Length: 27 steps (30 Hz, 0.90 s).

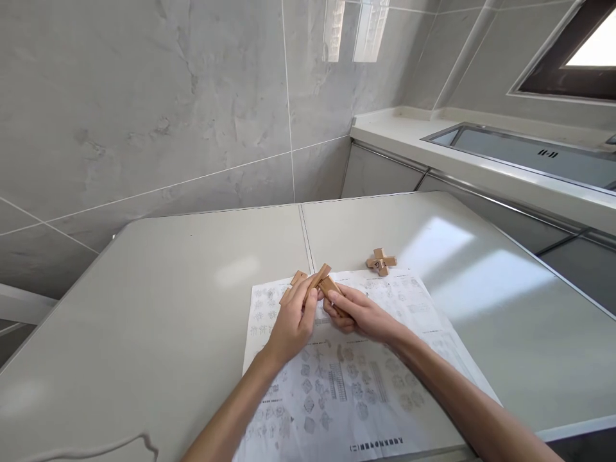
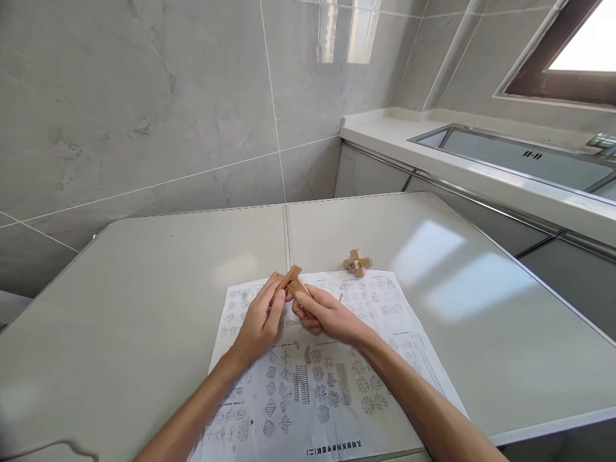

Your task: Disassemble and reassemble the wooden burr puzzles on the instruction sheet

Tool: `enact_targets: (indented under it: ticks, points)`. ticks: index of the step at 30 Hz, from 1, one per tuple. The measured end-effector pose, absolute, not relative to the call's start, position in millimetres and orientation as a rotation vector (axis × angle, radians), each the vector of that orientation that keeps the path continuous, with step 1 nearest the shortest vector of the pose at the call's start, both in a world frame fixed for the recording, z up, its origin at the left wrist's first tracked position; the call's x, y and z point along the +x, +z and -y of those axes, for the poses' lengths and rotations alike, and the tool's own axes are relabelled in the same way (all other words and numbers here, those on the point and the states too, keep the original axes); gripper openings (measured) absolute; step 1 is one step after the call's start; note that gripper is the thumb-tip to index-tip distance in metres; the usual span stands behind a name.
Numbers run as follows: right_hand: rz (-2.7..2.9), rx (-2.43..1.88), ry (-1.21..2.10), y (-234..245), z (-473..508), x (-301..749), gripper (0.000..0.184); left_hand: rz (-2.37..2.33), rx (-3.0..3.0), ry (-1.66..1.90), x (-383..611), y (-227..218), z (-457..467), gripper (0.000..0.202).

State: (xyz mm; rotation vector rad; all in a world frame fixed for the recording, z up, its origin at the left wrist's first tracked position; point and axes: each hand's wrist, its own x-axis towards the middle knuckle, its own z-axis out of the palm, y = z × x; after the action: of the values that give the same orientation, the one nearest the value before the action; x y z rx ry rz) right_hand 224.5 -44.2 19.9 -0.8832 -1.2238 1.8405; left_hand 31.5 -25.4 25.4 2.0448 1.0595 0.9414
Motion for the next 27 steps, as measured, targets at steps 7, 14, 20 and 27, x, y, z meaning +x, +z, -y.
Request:
enact_targets:
  ticks: [7,14,20,27]
  points:
    - [0.867,-0.775,2.085,12.5,37.2,227.8,0.042,-1.114,2.084,0.926,32.0,25.3,25.0,0.043]
    - [0.934,-0.805,2.037,15.2,39.7,226.5,0.04,-1.081,2.064,0.899,30.4,24.7,24.9,0.047]
    - [1.112,-0.846,1.934,20.9,40.2,226.3,0.047,-1.138,2.109,0.836,29.0,26.0,26.3,0.05]
    - [1.317,-0.927,1.795,24.4,39.3,225.5,0.051,-1.177,2.153,0.781,28.4,23.4,26.5,0.05]
